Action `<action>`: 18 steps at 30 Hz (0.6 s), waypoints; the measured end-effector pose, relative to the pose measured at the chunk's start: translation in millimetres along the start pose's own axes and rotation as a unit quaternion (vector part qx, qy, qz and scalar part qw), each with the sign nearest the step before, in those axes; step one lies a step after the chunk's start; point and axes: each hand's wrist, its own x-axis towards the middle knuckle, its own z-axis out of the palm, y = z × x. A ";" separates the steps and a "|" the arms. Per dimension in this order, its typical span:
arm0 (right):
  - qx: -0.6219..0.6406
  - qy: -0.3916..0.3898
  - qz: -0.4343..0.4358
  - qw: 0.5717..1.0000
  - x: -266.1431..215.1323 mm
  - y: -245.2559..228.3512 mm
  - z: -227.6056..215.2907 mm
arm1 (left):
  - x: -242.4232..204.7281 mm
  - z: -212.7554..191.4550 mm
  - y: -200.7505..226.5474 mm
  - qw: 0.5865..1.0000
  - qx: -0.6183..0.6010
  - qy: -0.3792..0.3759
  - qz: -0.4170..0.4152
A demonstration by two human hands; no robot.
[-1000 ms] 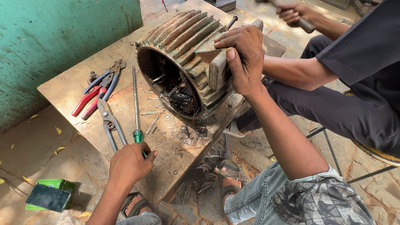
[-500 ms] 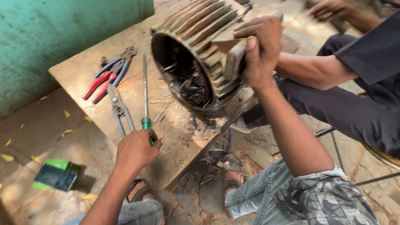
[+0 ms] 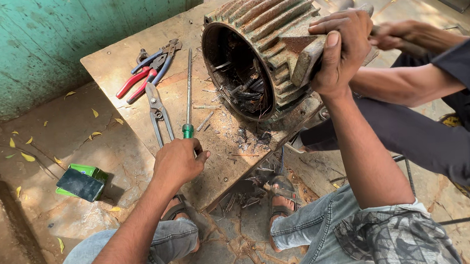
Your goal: The person uses a screwdriver and pliers to pry and pull copper wire coils out of a motor stator. A second person assists by holding the stator and striking it with a hammer to loosen the windings. The removed copper wires are gathered into a bundle.
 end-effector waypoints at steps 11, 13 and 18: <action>0.002 -0.009 0.003 1.000 0.1 0.3 -3.0 | -1.1 0.6 0.7 1.000 0.001 0.007 0.014; -0.001 -0.010 0.003 1.000 0.2 1.5 -2.3 | -1.0 0.4 0.8 1.000 0.005 0.004 0.013; 0.006 -0.010 -0.002 1.000 0.8 5.6 -2.5 | -1.1 0.4 2.2 1.000 0.000 -0.004 0.008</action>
